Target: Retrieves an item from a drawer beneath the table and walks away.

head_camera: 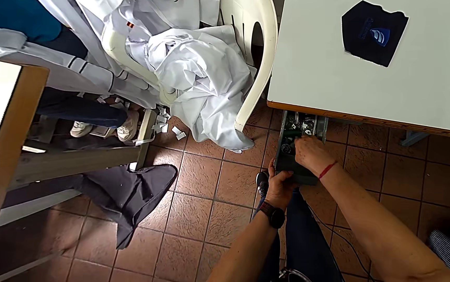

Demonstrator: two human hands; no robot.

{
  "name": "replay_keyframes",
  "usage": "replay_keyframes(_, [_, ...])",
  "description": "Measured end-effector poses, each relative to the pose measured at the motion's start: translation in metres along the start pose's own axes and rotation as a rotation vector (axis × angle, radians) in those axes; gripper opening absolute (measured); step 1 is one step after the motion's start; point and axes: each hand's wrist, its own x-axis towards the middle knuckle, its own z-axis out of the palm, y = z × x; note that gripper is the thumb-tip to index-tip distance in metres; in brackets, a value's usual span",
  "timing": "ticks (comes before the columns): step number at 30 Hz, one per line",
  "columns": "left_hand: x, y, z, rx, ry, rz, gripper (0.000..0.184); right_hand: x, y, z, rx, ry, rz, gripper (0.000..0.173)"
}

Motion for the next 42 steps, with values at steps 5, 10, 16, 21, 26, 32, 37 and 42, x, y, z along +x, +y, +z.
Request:
replay_keyframes(5, [-0.002, -0.001, 0.002, -0.010, 0.009, 0.004, 0.086, 0.042, 0.013, 0.009, -0.031, 0.271, -0.208, 0.028])
replay_keyframes(10, [-0.002, -0.001, 0.002, -0.025, 0.013, -0.005, 0.089, 0.037, 0.028, 0.006, -0.061, 0.369, -0.269, 0.021])
replay_keyframes(16, [-0.003, 0.000, 0.002, -0.053, 0.009, -0.033, 0.065, -0.037, 0.080, -0.031, 0.301, 0.639, -0.015, 0.028])
replay_keyframes(21, [0.001, -0.002, -0.001, -0.051, -0.017, -0.036, 0.065, -0.042, 0.094, -0.009, 0.603, 0.678, 0.112, 0.034])
replay_keyframes(26, [0.001, -0.002, -0.003, -0.038, -0.016, -0.038, 0.067, -0.024, 0.043, 0.013, 0.606, 0.488, -0.035, 0.036])
replay_keyframes(32, [0.000, -0.005, -0.002, -0.029, -0.009, -0.021, 0.054, 0.015, -0.006, 0.016, 0.541, 0.270, 0.178, 0.031])
replay_keyframes(37, [-0.003, -0.003, 0.000, -0.036, -0.016, -0.019, 0.042, -0.027, -0.010, 0.025, 0.176, 0.223, -0.088, 0.028])
replay_keyframes(42, [-0.004, -0.003, 0.000, -0.009, -0.001, -0.045, 0.061, -0.008, 0.049, -0.030, -0.174, 0.161, -0.457, 0.025])
